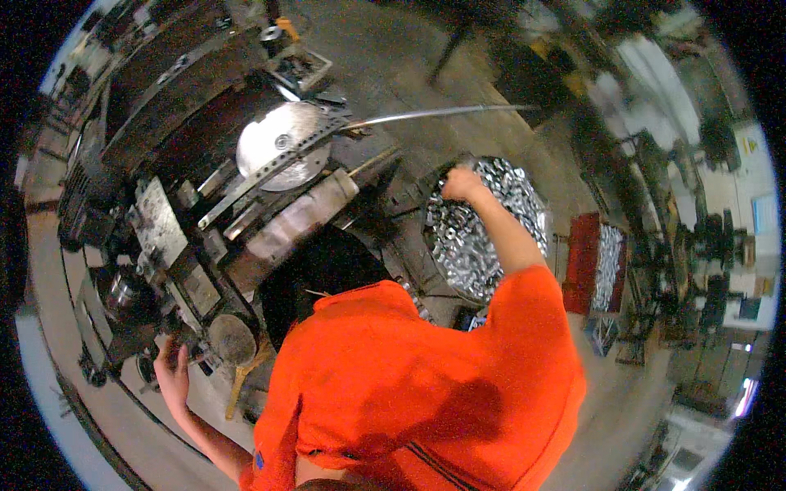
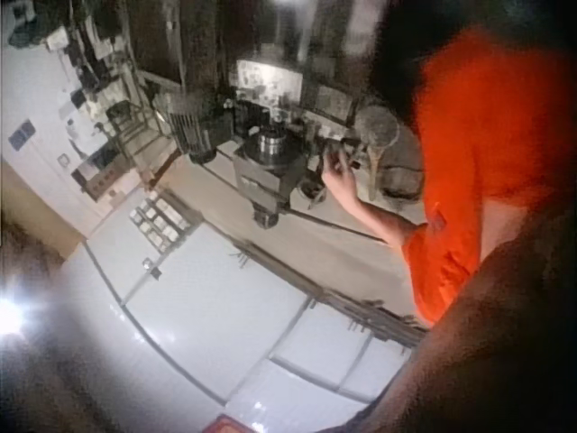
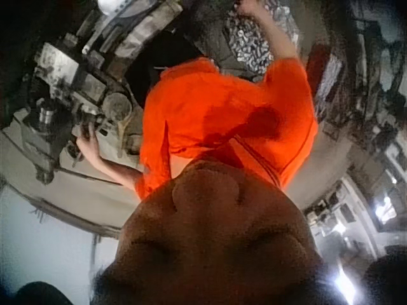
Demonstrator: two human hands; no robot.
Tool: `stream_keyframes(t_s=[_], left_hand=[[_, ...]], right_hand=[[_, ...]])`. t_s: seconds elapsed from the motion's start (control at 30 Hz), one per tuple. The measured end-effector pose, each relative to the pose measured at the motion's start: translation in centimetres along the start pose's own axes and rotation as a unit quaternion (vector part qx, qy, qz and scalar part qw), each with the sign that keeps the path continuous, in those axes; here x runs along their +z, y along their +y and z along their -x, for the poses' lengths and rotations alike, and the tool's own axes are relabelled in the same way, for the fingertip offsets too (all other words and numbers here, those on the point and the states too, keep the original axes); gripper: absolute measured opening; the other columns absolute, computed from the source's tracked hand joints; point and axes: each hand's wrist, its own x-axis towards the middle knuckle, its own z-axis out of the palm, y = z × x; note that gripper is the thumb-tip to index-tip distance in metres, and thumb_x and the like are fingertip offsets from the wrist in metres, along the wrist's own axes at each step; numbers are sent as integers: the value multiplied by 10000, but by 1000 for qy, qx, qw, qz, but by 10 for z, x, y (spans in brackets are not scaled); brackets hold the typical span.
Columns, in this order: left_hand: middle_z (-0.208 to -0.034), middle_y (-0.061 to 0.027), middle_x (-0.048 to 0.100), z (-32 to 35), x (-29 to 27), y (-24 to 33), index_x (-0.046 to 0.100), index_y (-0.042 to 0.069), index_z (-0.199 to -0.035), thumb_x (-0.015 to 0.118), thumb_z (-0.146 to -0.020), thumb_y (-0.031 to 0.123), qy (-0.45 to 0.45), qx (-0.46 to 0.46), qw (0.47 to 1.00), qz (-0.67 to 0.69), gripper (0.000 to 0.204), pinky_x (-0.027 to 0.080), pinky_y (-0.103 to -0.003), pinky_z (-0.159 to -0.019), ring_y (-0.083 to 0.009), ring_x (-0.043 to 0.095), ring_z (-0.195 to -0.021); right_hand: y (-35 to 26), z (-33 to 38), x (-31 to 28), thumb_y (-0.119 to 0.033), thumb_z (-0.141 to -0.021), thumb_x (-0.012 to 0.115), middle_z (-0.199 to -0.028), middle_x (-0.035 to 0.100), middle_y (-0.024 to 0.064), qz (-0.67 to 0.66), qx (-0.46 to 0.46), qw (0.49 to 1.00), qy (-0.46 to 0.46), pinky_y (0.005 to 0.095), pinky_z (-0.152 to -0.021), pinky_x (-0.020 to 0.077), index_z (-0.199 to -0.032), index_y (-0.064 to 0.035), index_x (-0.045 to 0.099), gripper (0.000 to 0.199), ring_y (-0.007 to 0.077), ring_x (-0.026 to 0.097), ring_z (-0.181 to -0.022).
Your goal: The person operates a metal cutting machine in a workshop. They repeatedly feed long metal rods into the machine, activate the cutting mechanism, and collect the cut pieces into a nearby bin.
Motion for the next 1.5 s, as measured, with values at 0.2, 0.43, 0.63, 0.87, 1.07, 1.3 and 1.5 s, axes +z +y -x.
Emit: stream_keyframes(t_s=[0.2,0.43,0.63,0.87,1.07,1.3,1.5], left_hand=[[-839,-151,639,13,-24,-12,570,3,-1114,625,-792,167,49,-14,999,12,366,454,-339,-722,-244,605,-757],[-742,-163,613,58,-67,-77,574,-1,-1087,622,-784,155,162,-115,980,4,344,456,-334,-636,-231,591,-666],[-736,-174,616,123,-82,-131,586,48,-1053,613,-771,190,214,-241,938,-129,316,467,-402,-630,-337,597,-702],[-760,-176,626,200,-34,-173,572,65,-1094,640,-754,236,169,-348,919,-78,386,473,-409,-634,-345,601,-705],[-728,-237,592,209,9,-188,546,-51,-963,648,-755,231,244,-380,892,-6,365,454,-432,-620,-394,582,-701],[-708,-226,594,192,11,-216,567,-46,-780,627,-728,213,236,-406,880,-72,272,461,-463,-637,-399,582,-682],[-690,-206,604,188,0,-240,604,-13,-767,558,-705,130,218,-422,855,-208,162,483,-463,-637,-383,596,-662]], right_hand=[[59,2,19,-129,-657,631,-760,625,148,-176,-223,918,278,358,-656,468,-703,-54,669,96,295,594,-734],[-158,81,-110,-11,-603,545,-1060,610,146,-309,-367,860,172,285,-782,461,-859,-45,700,301,243,601,-917],[-393,131,-170,-104,-554,617,-1139,563,178,-219,-724,640,135,356,-857,454,-846,-81,690,302,323,556,-1018],[-563,164,-152,-137,-557,561,-784,614,225,6,-667,736,112,395,-672,494,-639,-5,642,175,379,601,-768],[-591,141,-128,-166,-534,610,-724,594,259,-96,-675,730,36,397,-674,504,-675,53,607,261,386,610,-724],[-614,125,-125,-169,-577,600,-561,557,152,-98,-766,597,216,342,-495,464,-588,-72,613,99,297,575,-524],[-593,157,-133,-206,-548,577,-563,521,227,-185,-665,717,96,398,-518,431,-533,24,549,232,350,541,-518]])
